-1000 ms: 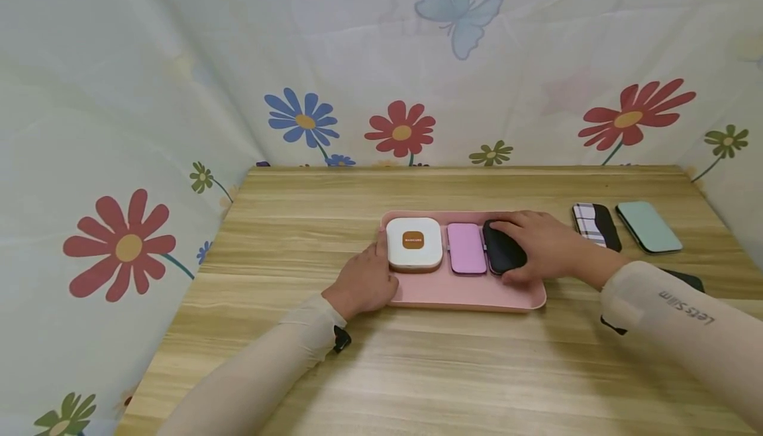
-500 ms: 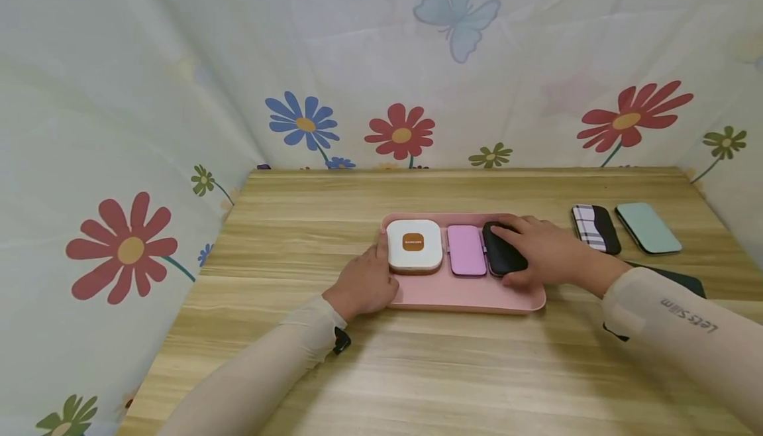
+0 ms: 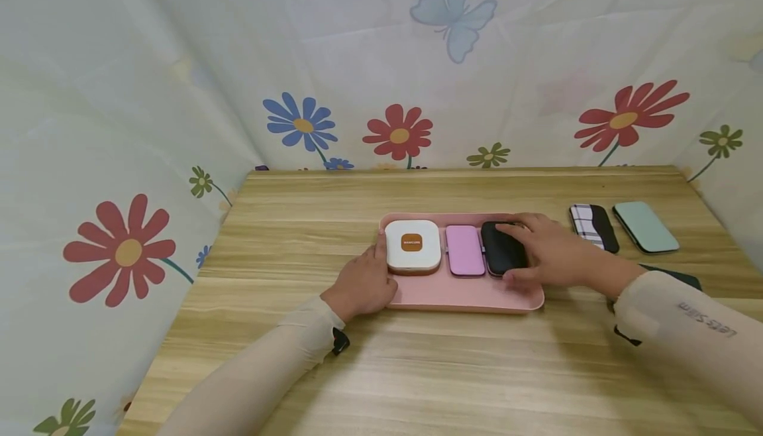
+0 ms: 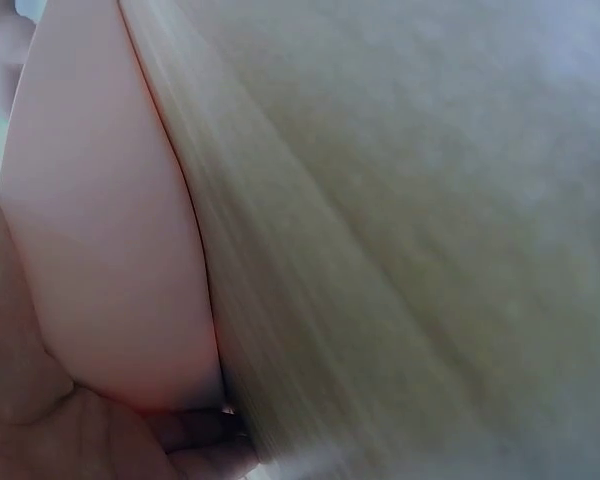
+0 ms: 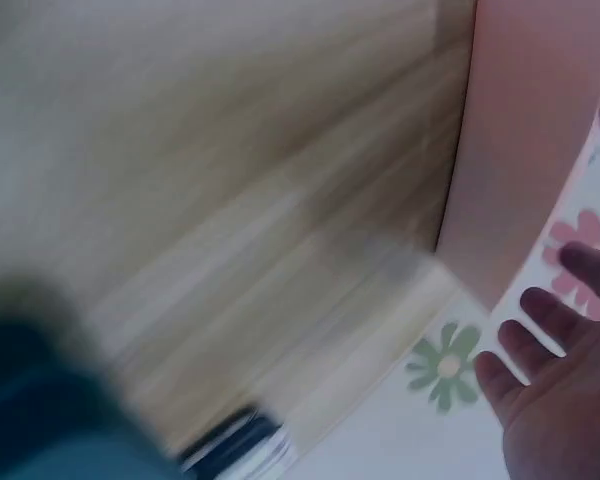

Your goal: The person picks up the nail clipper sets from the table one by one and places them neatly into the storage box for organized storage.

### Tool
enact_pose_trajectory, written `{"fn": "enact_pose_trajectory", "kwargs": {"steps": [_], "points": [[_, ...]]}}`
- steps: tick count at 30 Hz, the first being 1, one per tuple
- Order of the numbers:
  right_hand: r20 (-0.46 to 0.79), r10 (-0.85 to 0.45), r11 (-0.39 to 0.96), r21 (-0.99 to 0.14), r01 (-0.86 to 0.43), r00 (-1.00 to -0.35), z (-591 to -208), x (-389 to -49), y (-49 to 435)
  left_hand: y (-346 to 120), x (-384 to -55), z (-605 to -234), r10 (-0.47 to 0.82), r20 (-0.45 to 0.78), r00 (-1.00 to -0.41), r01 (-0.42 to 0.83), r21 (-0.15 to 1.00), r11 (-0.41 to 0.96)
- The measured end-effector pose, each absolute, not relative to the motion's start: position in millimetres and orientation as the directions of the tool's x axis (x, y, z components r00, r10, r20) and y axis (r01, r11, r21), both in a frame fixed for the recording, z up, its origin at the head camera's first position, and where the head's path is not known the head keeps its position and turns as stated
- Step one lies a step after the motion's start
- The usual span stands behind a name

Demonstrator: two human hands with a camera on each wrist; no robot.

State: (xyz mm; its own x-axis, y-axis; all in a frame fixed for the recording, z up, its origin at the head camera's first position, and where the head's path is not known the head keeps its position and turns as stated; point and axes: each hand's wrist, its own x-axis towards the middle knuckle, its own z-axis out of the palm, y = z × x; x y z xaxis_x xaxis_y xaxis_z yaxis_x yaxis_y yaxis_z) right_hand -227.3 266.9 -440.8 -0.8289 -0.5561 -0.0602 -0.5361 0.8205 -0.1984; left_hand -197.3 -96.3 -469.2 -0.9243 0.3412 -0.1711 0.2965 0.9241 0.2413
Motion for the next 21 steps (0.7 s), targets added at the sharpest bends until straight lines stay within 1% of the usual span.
{"fn": "enact_pose_trajectory", "kwargs": {"steps": [3,7,16,21], "points": [[-0.059,-0.524,0.834,-0.24,-0.497,-0.85,-434,-230,280,-96,-196,-468,0.346,-0.175,-0.922,0.301,0.236,0.924],[-0.087,-0.48,0.858,-0.254,-0.447,-0.873,-428,-238,303,-96,-197,-468,0.346,-0.171,-0.923,0.303,0.233,0.924],[-0.126,-0.387,0.913,-0.193,-0.36,-0.913,-439,-257,358,-97,-200,-472,0.338,-0.185,-0.923,0.289,0.25,0.924],[-0.172,-0.397,0.913,-0.176,-0.369,-0.901,-441,-262,374,-97,-198,-470,0.332,-0.202,-0.921,0.281,0.245,0.928]]}}
